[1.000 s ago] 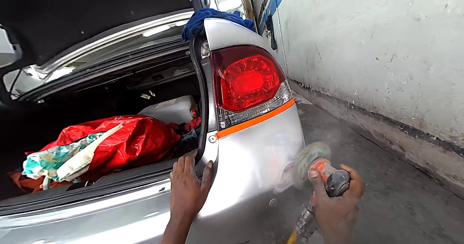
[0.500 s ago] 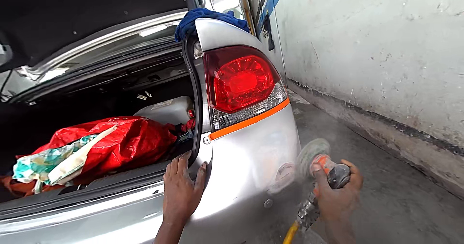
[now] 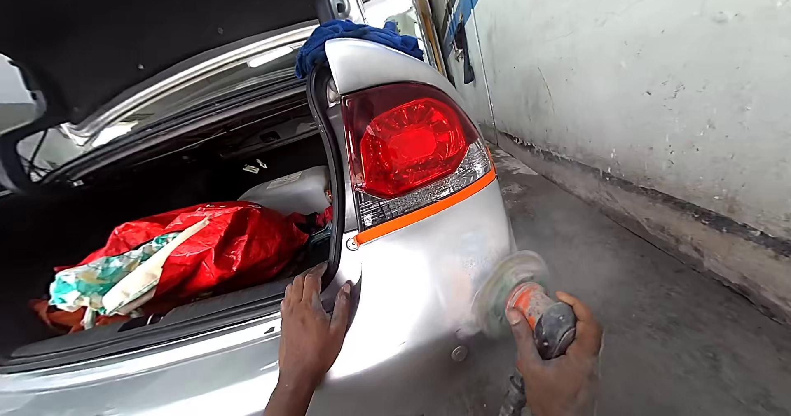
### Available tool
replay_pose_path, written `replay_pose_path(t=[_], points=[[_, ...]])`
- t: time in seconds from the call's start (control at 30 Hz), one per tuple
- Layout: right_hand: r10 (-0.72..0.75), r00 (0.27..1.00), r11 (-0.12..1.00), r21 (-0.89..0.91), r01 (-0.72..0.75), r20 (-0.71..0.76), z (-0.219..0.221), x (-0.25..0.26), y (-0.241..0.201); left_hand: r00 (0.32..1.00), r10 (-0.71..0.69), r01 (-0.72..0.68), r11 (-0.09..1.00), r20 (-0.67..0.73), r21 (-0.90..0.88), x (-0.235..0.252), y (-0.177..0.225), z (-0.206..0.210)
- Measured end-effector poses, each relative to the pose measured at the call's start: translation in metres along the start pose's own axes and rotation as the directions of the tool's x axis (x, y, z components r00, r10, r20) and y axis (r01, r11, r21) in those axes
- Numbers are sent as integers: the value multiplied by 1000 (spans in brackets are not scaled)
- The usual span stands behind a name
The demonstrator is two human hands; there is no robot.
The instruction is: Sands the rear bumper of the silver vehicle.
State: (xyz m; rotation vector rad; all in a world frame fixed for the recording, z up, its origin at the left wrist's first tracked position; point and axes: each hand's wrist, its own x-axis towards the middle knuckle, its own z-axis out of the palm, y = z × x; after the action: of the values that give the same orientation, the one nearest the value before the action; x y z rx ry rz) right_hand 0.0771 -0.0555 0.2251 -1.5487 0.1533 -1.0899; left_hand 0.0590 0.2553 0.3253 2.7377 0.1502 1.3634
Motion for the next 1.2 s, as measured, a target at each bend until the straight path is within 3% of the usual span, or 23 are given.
replay_pose_path(t=[0.1, 0.27, 0.57, 0.8, 1.03, 1.2], points=[[-21, 1000, 991, -131, 23, 18, -7, 10, -5, 1000, -5, 5, 1000, 6, -1, 0, 1, -1], [-239, 966, 936, -241, 257, 102, -7, -6, -27, 1000, 14, -14, 1000, 1, -11, -1, -3, 1], [31, 988, 938, -347, 24, 152, -10, 65, -38, 1000, 8, -8, 1000, -5, -15, -1, -3, 3], [-118, 966, 927, -324, 190, 229, -2, 28, -48, 999, 32, -32, 999, -21, -15, -1, -3, 3], [-4, 990, 941, -336, 52, 144, -1, 65, -47, 999, 21, -22, 1000, -34, -20, 1, -1, 3], [-128, 975, 940, -292, 177, 182, -1, 37, -42, 999, 22, -23, 999, -38, -24, 1, -3, 4]])
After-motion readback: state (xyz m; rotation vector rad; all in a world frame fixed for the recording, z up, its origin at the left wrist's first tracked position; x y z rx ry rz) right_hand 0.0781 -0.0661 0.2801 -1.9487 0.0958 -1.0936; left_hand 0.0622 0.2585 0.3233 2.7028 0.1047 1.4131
